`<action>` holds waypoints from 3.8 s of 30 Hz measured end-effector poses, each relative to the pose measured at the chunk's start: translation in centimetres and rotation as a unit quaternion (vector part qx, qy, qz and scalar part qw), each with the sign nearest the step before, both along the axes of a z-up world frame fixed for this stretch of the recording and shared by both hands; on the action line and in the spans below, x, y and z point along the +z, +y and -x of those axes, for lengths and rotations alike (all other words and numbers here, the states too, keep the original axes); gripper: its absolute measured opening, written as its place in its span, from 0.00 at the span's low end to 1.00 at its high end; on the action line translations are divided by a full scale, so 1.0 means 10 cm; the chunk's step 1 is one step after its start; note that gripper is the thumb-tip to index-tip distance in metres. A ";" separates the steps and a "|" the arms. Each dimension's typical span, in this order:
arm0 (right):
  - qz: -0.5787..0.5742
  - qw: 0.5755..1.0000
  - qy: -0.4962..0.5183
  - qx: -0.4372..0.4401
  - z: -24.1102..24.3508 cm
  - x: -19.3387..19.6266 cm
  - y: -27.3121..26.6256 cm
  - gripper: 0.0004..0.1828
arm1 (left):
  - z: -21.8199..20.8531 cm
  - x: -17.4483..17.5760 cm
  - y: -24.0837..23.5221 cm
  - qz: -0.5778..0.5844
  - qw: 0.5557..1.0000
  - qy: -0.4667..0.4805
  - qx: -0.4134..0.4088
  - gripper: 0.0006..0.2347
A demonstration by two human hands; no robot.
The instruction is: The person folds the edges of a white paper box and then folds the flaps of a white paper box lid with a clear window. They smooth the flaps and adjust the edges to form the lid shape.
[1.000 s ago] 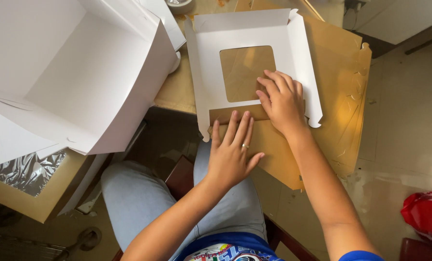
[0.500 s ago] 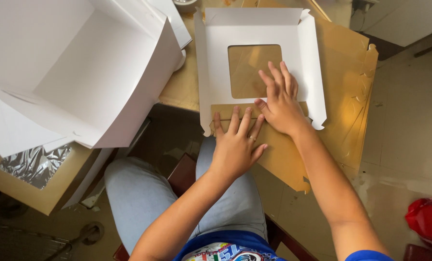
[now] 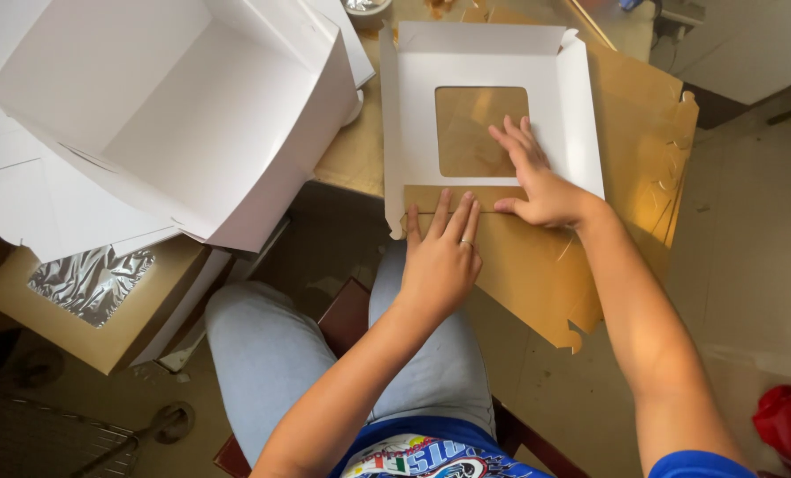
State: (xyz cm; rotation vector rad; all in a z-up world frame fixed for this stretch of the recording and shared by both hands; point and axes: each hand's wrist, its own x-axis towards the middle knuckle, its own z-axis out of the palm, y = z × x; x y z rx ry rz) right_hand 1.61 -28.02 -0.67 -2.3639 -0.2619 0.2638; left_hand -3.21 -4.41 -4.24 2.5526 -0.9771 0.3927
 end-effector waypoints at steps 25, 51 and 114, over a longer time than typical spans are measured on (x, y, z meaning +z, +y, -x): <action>0.187 0.981 0.048 0.019 -0.22 0.03 0.18 0.63 | -0.11 0.07 -0.11 -0.033 0.999 0.023 -0.008 0.26; 0.122 0.939 -0.321 -0.026 0.32 0.10 1.32 0.03 | -0.19 0.17 1.27 0.191 0.981 -0.031 0.022 0.20; 0.075 0.872 -0.482 -0.034 0.27 -0.09 1.30 0.11 | -1.22 0.42 0.90 0.140 0.954 0.161 -0.212 0.14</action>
